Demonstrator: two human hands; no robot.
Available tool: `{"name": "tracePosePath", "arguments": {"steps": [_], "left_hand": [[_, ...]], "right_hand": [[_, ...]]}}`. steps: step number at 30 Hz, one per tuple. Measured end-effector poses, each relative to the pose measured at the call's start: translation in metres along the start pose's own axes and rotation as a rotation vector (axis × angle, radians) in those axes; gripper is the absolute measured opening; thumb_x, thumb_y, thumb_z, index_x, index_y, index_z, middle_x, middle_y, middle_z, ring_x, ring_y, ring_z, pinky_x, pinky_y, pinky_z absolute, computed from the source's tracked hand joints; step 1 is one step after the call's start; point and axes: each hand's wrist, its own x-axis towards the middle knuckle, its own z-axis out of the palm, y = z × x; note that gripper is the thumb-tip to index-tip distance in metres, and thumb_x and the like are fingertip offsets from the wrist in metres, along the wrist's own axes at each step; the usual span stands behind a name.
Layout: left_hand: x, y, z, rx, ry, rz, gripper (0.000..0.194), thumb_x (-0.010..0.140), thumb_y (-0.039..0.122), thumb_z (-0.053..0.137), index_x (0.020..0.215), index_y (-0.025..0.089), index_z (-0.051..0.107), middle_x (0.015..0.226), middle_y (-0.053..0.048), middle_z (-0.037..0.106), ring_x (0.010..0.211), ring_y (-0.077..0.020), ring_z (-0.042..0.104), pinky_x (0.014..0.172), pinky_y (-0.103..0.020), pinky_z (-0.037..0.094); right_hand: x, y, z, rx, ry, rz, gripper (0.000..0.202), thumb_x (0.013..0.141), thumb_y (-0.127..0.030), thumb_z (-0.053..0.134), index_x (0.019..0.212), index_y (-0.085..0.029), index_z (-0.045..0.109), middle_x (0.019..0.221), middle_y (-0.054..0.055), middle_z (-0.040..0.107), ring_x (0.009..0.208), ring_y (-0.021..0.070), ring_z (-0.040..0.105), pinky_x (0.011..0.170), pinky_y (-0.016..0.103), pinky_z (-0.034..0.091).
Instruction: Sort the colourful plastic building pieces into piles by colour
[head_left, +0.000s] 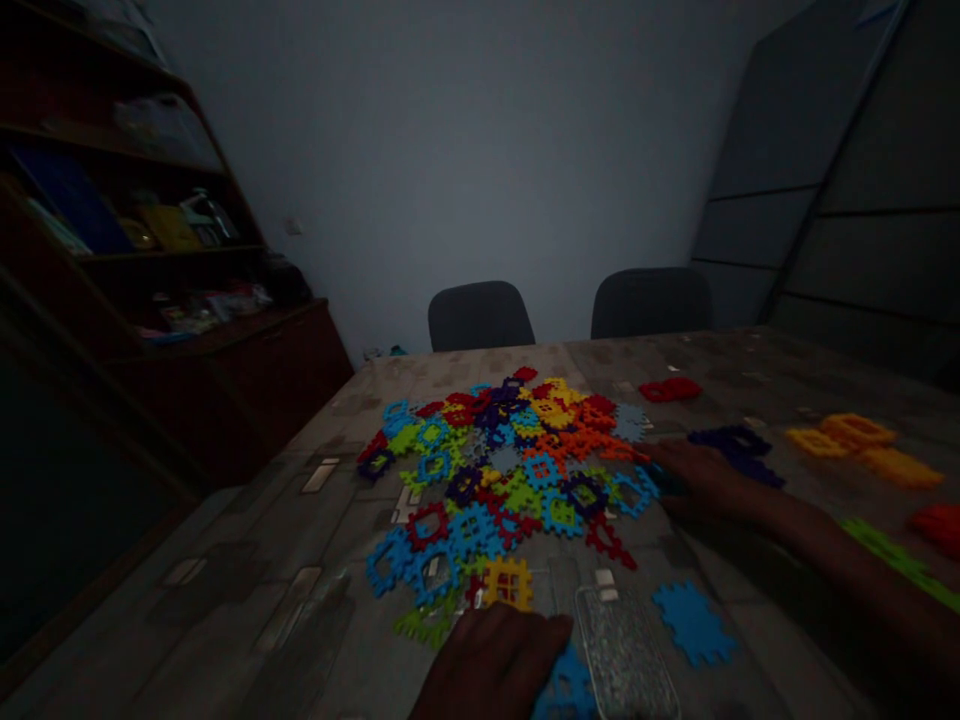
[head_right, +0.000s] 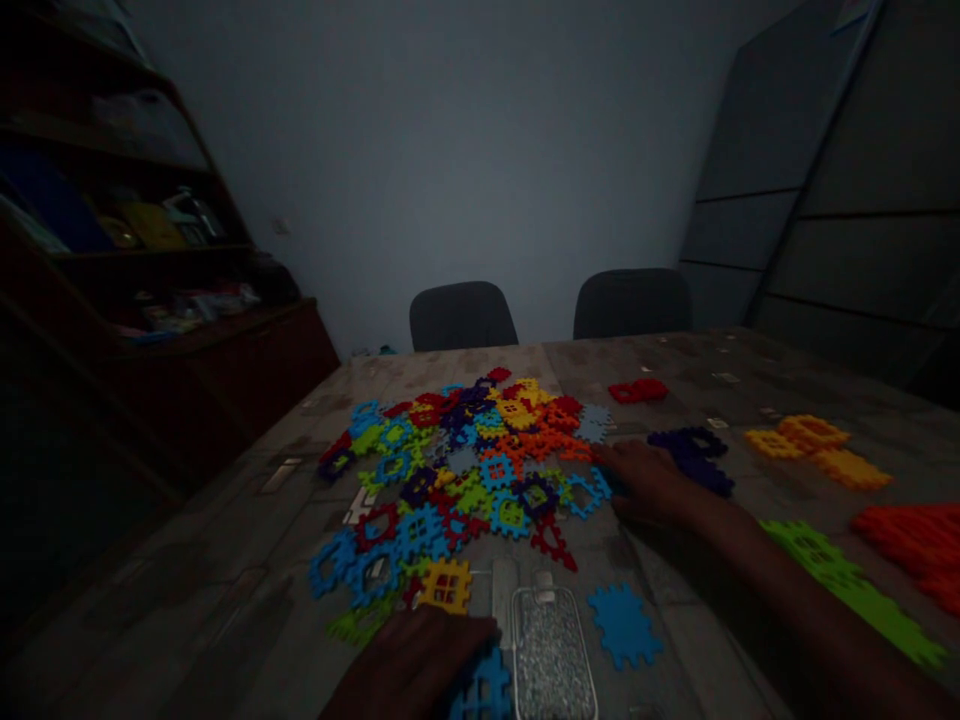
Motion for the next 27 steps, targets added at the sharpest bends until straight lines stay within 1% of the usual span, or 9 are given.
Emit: {"name": "tracePosePath", "arguments": {"steps": [4,10,12,14,16,19,21,22,27], "left_hand": [[-0.001,-0.007,0.005,-0.039,-0.038,0.014,0.058,0.109,0.058,0.055,0.156,0.029,0.041,0.114,-0.009,0.077,0.099,-0.0269,0.075,0.089,-0.039,0.060],[-0.002,0.004,0.000,0.008,-0.012,-0.080,0.061,0.100,0.034,0.078,0.154,0.031,0.048,0.115,-0.007,0.079,0.099,-0.0263,0.077,0.092,-0.038,0.061],[-0.003,0.003,-0.006,-0.023,0.021,-0.087,0.067,0.097,0.043,0.080,0.155,0.033,0.047,0.120,-0.007,0.079,0.103,-0.0279,0.077,0.095,-0.040,0.062],[-0.002,0.000,-0.015,-0.042,0.110,-0.072,0.071,0.097,0.058,0.075,0.156,0.033,0.045,0.130,-0.009,0.077,0.112,-0.0308,0.076,0.099,-0.044,0.062],[0.000,-0.003,-0.027,-0.026,0.231,-0.081,0.066,0.101,0.062,0.066,0.157,0.032,0.045,0.137,-0.010,0.075,0.118,-0.0313,0.075,0.099,-0.044,0.063],[0.005,-0.002,-0.049,0.029,0.336,-0.129,0.048,0.105,0.038,0.062,0.151,0.031,0.051,0.130,-0.008,0.078,0.111,-0.0259,0.078,0.090,-0.035,0.066],[0.009,0.000,-0.059,0.060,0.373,-0.132,0.043,0.102,0.029,0.063,0.144,0.029,0.056,0.123,-0.007,0.081,0.105,-0.0239,0.080,0.085,-0.031,0.067],[0.011,0.000,-0.062,0.069,0.391,-0.124,0.041,0.100,0.027,0.064,0.141,0.029,0.057,0.120,-0.006,0.081,0.102,-0.0235,0.080,0.084,-0.030,0.067],[0.012,0.001,-0.061,0.051,0.403,-0.095,0.040,0.098,0.021,0.064,0.137,0.027,0.059,0.118,-0.005,0.082,0.100,-0.0229,0.080,0.085,-0.032,0.067]], "right_hand": [[-0.002,-0.002,-0.002,0.004,0.027,-0.020,0.078,0.076,-0.023,0.071,0.153,-0.018,0.058,0.142,0.023,0.068,0.133,0.0453,0.061,0.107,0.062,0.047],[-0.015,-0.008,-0.009,0.007,0.143,-0.035,0.078,0.081,-0.028,0.068,0.157,-0.015,0.052,0.145,0.025,0.065,0.133,0.0446,0.062,0.108,0.062,0.048],[-0.027,-0.019,-0.011,0.016,0.172,-0.064,0.081,0.085,-0.032,0.067,0.161,-0.014,0.046,0.149,0.025,0.063,0.136,0.0433,0.060,0.111,0.061,0.048],[-0.043,-0.039,-0.006,0.043,0.218,-0.124,0.083,0.088,-0.034,0.066,0.164,-0.016,0.039,0.155,0.023,0.058,0.140,0.0410,0.058,0.113,0.059,0.047],[-0.060,-0.068,0.006,0.106,0.316,-0.220,0.083,0.090,-0.033,0.066,0.166,-0.021,0.035,0.156,0.021,0.058,0.138,0.0393,0.060,0.110,0.057,0.051],[-0.075,-0.117,0.035,0.180,0.365,-0.317,0.106,0.081,-0.027,0.074,0.172,-0.030,0.019,0.160,0.017,0.055,0.138,0.0379,0.059,0.106,0.054,0.054],[-0.075,-0.143,0.054,0.216,0.430,-0.455,0.124,0.068,-0.031,0.083,0.172,-0.024,0.016,0.143,0.017,0.069,0.119,0.0387,0.070,0.100,0.053,0.056],[-0.072,-0.153,0.061,0.209,0.431,-0.498,0.124,0.068,-0.028,0.083,0.171,-0.021,0.015,0.133,0.015,0.074,0.109,0.0356,0.073,0.098,0.050,0.056],[-0.066,-0.179,0.071,0.061,0.480,-0.585,0.075,0.090,-0.012,0.065,0.160,-0.013,0.037,0.097,0.006,0.076,0.083,0.0248,0.071,0.084,0.039,0.053]]}}
